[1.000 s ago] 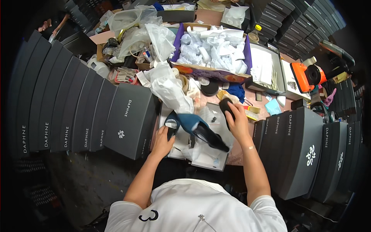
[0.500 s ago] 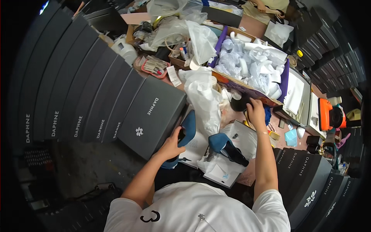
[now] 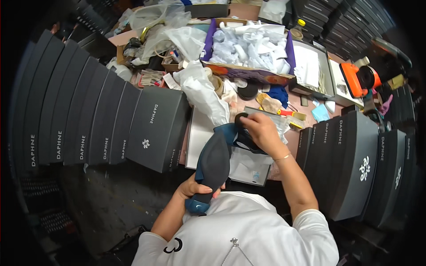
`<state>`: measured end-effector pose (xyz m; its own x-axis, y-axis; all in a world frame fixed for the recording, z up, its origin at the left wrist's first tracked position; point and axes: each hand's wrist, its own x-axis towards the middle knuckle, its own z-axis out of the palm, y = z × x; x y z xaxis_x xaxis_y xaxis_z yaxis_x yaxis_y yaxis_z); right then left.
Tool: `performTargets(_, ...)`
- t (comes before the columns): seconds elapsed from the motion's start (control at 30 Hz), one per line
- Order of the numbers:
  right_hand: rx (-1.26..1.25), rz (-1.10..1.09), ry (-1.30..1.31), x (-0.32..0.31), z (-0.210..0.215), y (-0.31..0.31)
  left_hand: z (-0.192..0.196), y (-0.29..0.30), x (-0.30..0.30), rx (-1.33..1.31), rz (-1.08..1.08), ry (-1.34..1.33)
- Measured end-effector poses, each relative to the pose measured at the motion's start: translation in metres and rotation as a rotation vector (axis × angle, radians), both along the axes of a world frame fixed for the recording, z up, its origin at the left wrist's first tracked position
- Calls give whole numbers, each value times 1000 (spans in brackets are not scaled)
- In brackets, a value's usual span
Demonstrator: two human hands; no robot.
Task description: Stuffing shoes with paper, cleaning surfaces with a brush and iron, and placing them into boxes for packaging.
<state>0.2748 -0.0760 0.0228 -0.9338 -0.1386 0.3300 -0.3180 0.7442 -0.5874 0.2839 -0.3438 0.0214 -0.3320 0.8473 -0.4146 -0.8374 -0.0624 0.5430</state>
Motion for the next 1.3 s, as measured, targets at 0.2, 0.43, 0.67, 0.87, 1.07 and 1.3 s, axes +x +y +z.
performTargets(0.2,-46,57,75,21,10,-16,-1,6,13,12,-68,-59)
performTargets(0.43,-53,63,206,31,19,-36,8,4,13,-36,-61,18)
performTargets(0.67,-300,-36,-72,22,34,-58,-18,-4,19,46,107,75)
performTargets(0.87,-153,162,-28,40,30,-99,-2,22,-24,-121,416,15)
performTargets(1.07,-500,282,-294,77,12,-69,-33,13,-54,42,438,-37)
performTargets(1.3,-65,283,236,53,35,-98,-14,46,-61,-279,533,83)
